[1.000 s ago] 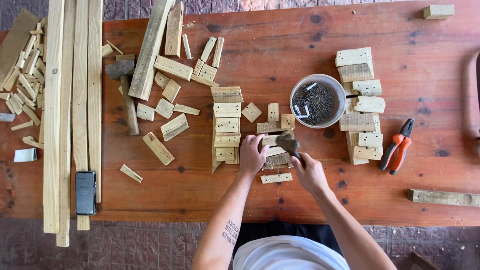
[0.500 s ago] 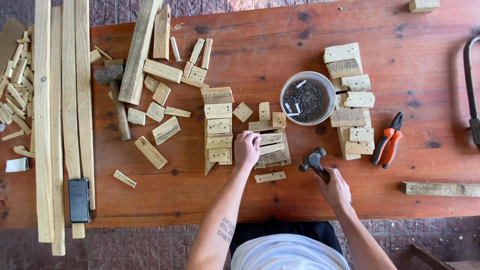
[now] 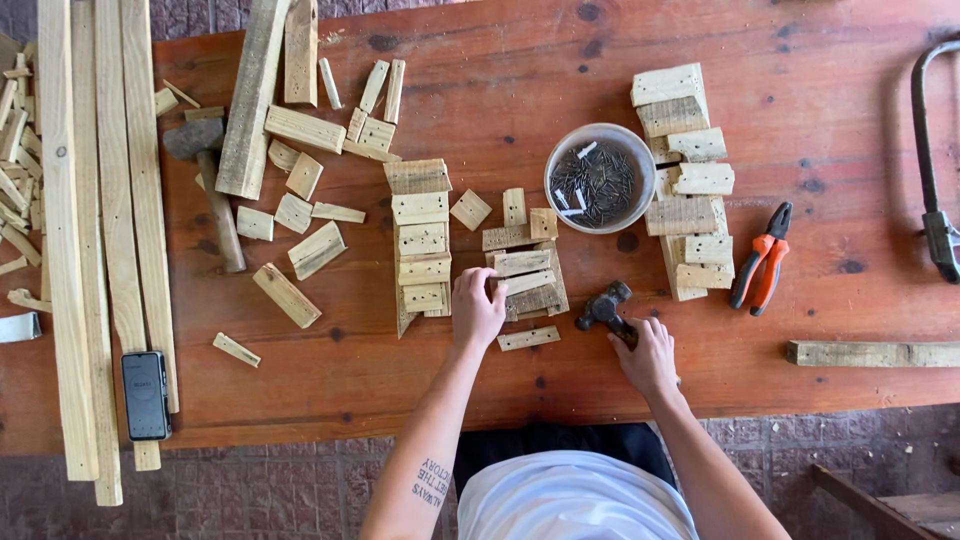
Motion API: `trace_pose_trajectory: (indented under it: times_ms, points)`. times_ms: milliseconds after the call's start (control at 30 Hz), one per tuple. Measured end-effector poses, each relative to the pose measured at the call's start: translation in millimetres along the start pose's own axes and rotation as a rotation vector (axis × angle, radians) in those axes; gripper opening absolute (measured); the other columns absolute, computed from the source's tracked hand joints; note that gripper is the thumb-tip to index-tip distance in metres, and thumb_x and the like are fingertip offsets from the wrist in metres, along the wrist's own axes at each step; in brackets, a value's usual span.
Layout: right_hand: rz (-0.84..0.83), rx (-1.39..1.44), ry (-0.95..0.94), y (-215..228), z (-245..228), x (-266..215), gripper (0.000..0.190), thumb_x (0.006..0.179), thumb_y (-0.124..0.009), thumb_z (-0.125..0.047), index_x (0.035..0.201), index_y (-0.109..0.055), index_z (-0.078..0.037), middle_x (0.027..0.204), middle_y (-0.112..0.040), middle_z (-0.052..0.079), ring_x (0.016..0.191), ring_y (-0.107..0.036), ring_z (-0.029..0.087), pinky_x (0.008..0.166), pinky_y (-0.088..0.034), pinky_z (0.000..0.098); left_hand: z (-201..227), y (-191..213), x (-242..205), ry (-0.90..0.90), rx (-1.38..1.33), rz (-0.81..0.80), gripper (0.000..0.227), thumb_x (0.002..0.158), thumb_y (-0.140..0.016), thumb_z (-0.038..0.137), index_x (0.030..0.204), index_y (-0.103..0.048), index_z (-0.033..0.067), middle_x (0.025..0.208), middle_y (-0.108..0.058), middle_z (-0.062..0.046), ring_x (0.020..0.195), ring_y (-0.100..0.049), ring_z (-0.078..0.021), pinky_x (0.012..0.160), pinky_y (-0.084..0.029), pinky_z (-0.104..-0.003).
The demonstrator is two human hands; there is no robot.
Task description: The person assembles small wooden blocks into a stack by hand, then uses a hammer to drive nails from a container into the blocks to secure them. The person repeats this process, adding more blocks and nails to build a larger structure.
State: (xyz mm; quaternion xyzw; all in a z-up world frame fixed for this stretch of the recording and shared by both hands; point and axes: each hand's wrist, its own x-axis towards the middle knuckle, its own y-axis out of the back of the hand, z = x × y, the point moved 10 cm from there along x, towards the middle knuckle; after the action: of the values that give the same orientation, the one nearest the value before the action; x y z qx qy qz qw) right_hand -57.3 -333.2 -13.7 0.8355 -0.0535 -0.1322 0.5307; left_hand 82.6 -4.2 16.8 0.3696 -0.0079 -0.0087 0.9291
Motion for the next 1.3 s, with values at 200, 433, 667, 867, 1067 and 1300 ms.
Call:
trace_pose_trajectory:
  times_ms: [200, 433, 667, 867, 1067, 1300]
  points:
    - [0.247, 0.1, 0.129, 43, -31, -3, 0.037, 0.088, -0.08, -0.038, 0.108, -0.067, -0.011, 0.103, -0.061, 0.006, 0.092, -0.063, 0.028, 0.079, -0.047, 0.0407, 19, 0, -21, 0.045, 0.063, -0.24, 0.084, 0.071, -0.087, 0.043, 0.141, -0.051, 0.0129, 0.132, -0.053, -0.014, 0.123, -0.055, -0.0389, 0.095, -0.049, -0.051]
    - [0.314, 0.217, 0.331, 44, -101, -13, 0.013, 0.087, -0.078, -0.026, 0.097, -0.071, -0.022, 0.094, -0.067, -0.002, 0.084, -0.067, 0.023, 0.075, -0.051, 0.0346, 10, -11, -27, 0.031, 0.099, -0.195, 0.073, 0.076, -0.084, 0.041, 0.137, -0.053, 0.0147, 0.13, -0.052, -0.011, 0.119, -0.057, -0.0355, 0.092, -0.05, -0.05]
    - [-0.392, 0.273, -0.154, -47, -98, -21, 0.031, 0.096, -0.064, -0.031, 0.123, -0.071, -0.016, 0.11, -0.078, 0.004, 0.105, -0.073, 0.029, 0.09, -0.059, 0.0463, -62, -15, -97, 0.379, -0.084, -0.104, 0.026, 0.089, -0.072, 0.025, 0.11, -0.067, 0.0101, 0.104, -0.067, -0.01, 0.09, -0.072, -0.0273, 0.077, -0.058, -0.039]
    - [-0.535, 0.242, -0.343, -70, -92, -27, 0.052, 0.097, -0.06, -0.036, 0.142, -0.058, -0.009, 0.124, -0.075, 0.008, 0.117, -0.07, 0.027, 0.099, -0.057, 0.0458, -84, -47, -141, 0.628, -0.273, -0.273, 0.04, 0.087, -0.069, 0.021, 0.124, -0.069, 0.0063, 0.113, -0.072, -0.016, 0.099, -0.074, -0.0284, 0.082, -0.06, -0.038]
    - [-0.523, 0.371, -0.345, -46, -105, -27, 0.053, 0.096, -0.064, -0.035, 0.141, -0.058, -0.008, 0.122, -0.075, 0.009, 0.112, -0.072, 0.029, 0.095, -0.059, 0.0449, -78, -50, -147, 0.769, -0.526, -0.212, 0.051, 0.08, -0.071, 0.016, 0.13, -0.069, 0.0041, 0.117, -0.072, -0.018, 0.094, -0.074, -0.0224, 0.078, -0.061, -0.032]
    - [-0.375, 0.597, -0.304, -2, -121, -10, 0.048, 0.101, -0.06, -0.025, 0.141, -0.06, 0.001, 0.112, -0.077, 0.013, 0.078, -0.072, 0.02, 0.072, -0.059, 0.0376, -31, -18, -124, 0.737, -0.618, -0.175, 0.05, 0.082, -0.07, 0.019, 0.131, -0.07, 0.0079, 0.123, -0.072, -0.012, 0.085, -0.07, -0.0133, 0.073, -0.057, -0.026]
